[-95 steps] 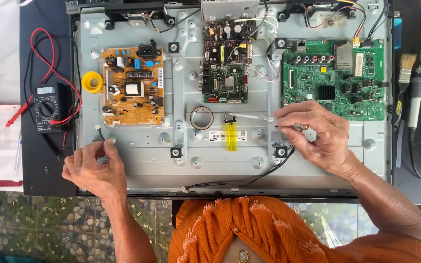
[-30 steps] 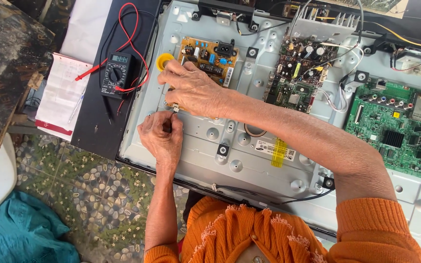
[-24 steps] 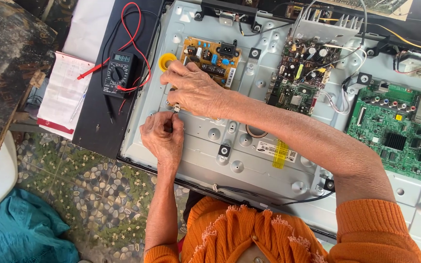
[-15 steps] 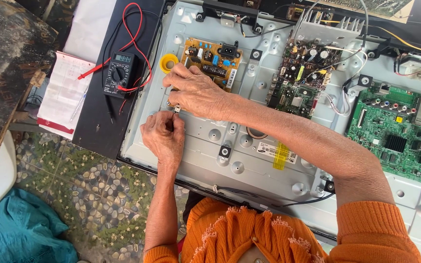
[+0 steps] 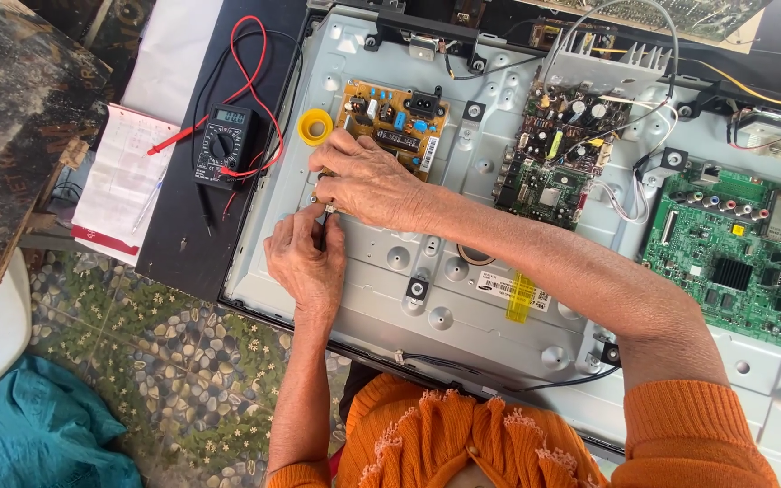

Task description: Routing and connecting internal cables and wires within a television chassis during repair.

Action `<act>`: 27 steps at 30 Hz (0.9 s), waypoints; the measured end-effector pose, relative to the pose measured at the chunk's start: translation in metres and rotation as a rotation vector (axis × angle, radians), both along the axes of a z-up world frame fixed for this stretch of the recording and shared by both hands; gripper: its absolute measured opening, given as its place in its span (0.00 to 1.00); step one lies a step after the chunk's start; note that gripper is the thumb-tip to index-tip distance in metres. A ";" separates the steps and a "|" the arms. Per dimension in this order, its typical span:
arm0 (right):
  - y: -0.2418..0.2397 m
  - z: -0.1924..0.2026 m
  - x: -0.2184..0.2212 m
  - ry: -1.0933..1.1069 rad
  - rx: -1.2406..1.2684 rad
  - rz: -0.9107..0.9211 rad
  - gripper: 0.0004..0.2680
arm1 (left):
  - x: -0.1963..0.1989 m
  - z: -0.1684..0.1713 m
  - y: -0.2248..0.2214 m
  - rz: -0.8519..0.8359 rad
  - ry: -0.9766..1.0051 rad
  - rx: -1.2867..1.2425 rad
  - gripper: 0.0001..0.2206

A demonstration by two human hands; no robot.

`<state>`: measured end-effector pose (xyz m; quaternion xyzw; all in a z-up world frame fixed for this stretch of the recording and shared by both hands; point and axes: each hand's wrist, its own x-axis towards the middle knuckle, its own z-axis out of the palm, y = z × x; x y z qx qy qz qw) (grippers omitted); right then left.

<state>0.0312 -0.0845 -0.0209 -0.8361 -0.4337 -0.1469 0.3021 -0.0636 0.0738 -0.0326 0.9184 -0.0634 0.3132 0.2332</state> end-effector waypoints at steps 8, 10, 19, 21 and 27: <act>0.002 0.000 -0.002 0.059 0.026 -0.036 0.09 | 0.001 -0.007 0.001 0.020 -0.031 0.065 0.06; 0.000 0.002 -0.002 0.061 0.020 -0.027 0.09 | 0.001 -0.010 0.002 0.035 -0.051 0.089 0.05; -0.004 0.006 -0.002 -0.025 0.021 0.001 0.10 | 0.000 -0.007 0.000 0.007 -0.083 0.107 0.03; -0.003 0.005 -0.002 -0.029 0.029 0.003 0.10 | -0.001 -0.005 -0.001 0.003 -0.080 0.096 0.03; -0.003 0.003 -0.001 -0.045 0.036 0.007 0.11 | -0.002 -0.003 0.000 -0.002 -0.076 0.057 0.03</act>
